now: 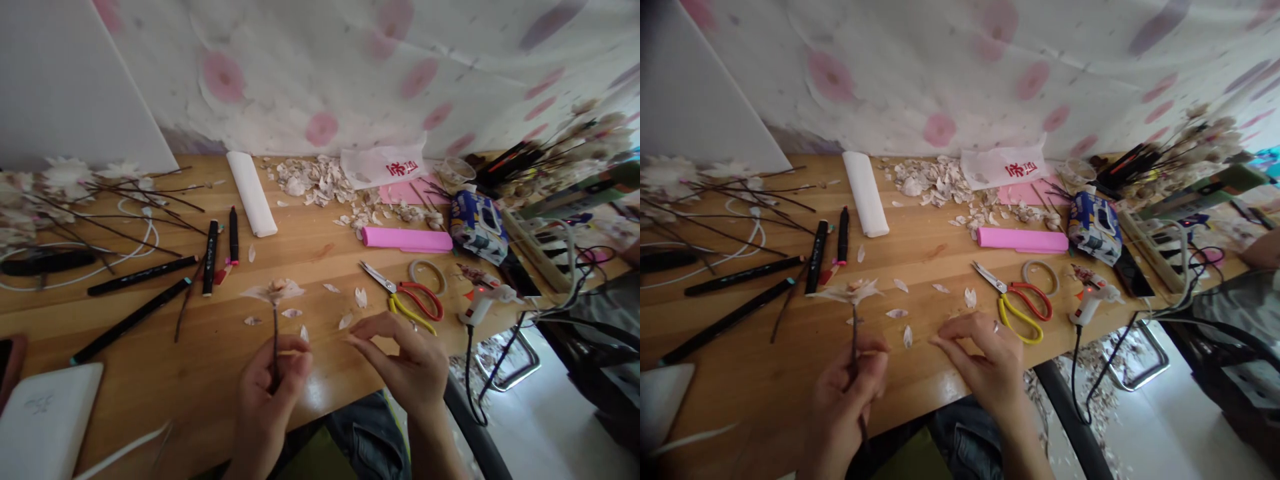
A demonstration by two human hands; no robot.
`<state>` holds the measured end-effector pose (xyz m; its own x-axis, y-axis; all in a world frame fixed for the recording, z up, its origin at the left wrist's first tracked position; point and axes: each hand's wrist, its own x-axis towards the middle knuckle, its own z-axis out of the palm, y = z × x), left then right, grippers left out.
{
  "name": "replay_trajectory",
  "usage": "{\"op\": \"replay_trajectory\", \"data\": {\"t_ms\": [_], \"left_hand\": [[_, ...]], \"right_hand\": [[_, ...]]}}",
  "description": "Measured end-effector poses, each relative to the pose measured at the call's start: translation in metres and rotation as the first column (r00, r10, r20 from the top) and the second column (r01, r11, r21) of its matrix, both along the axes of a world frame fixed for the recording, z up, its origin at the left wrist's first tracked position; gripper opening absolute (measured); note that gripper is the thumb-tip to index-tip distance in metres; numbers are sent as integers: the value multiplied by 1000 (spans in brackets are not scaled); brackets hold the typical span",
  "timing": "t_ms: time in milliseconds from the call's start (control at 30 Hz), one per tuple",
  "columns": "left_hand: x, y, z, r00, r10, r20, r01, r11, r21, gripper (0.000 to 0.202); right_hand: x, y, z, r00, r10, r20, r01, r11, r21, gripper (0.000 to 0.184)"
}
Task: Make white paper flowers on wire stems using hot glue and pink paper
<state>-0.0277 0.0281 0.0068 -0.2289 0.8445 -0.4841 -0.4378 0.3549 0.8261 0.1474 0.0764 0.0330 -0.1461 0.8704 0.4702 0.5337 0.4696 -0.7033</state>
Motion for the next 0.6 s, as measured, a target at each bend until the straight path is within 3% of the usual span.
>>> {"op": "replay_trajectory", "data": {"t_ms": [167, 433, 600], "left_hand": [[16, 5, 23, 996, -71, -56, 72, 997, 15, 20], [21, -2, 17, 911, -77, -405, 147, 978, 147, 15], [27, -4, 15, 903, -140, -405, 208, 970, 128, 19]], "right_hand": [[-8, -5, 11, 992, 124, -5, -124, 992, 25, 13], [2, -11, 3, 976, 194, 94, -201, 977, 66, 11], [9, -13, 0, 955, 239, 177, -241, 970, -11, 11]]}}
